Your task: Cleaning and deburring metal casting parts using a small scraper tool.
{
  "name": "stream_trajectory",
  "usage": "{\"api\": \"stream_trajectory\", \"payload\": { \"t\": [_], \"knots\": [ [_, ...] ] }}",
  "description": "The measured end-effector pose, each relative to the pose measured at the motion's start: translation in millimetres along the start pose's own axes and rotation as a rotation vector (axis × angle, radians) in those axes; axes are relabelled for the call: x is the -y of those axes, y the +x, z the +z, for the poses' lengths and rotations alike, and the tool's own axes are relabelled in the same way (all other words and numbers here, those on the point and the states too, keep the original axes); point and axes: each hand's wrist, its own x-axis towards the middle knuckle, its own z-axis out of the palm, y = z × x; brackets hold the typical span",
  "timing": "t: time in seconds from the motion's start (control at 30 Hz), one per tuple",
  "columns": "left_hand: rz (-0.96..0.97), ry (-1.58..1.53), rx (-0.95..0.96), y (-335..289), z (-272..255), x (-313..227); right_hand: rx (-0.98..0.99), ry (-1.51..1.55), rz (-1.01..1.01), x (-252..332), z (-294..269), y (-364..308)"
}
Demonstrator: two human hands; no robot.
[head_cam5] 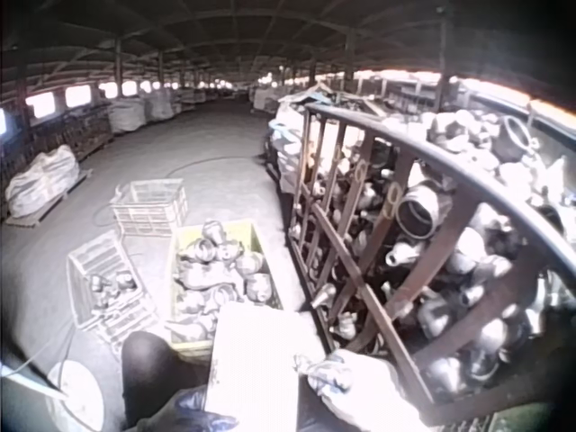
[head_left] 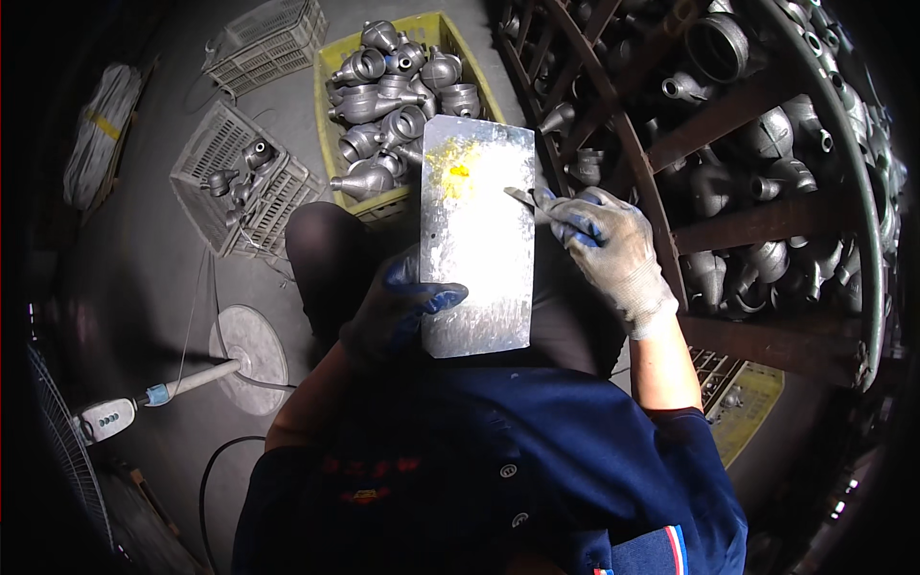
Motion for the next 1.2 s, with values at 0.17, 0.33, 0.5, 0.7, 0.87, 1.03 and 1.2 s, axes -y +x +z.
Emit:
{"api": "stream_trajectory", "payload": {
  "t": [0.17,0.33,0.5,0.7,0.87,1.03,1.2],
  "knots": [
    [-0.005,-0.06,0.013,-1.7,-0.4,-0.3,0.033,0.005,0.068,-4.2,-2.1,0.5],
    [-0.015,-0.031,-0.013,0.7,-0.8,4.0,0.107,0.083,0.084,10.3,-11.5,0.7],
    [-0.022,-0.034,0.007,2.6,0.0,2.7,0.0,-0.011,0.064,-2.4,4.7,1.1],
    [-0.013,-0.009,0.023,-0.5,1.3,1.4,0.035,0.032,0.066,0.9,-3.1,1.8],
    [-0.013,-0.056,0.014,-0.8,4.5,-1.7,0.09,0.116,0.066,6.7,-5.0,0.7],
    [-0.02,-0.017,0.013,0.0,2.5,2.0,-0.014,-0.024,0.05,-4.8,5.7,1.2],
    [-0.01,-0.067,0.022,-2.9,5.9,-3.5,0.098,0.053,0.043,-3.6,-4.6,1.6]
  ]
}}
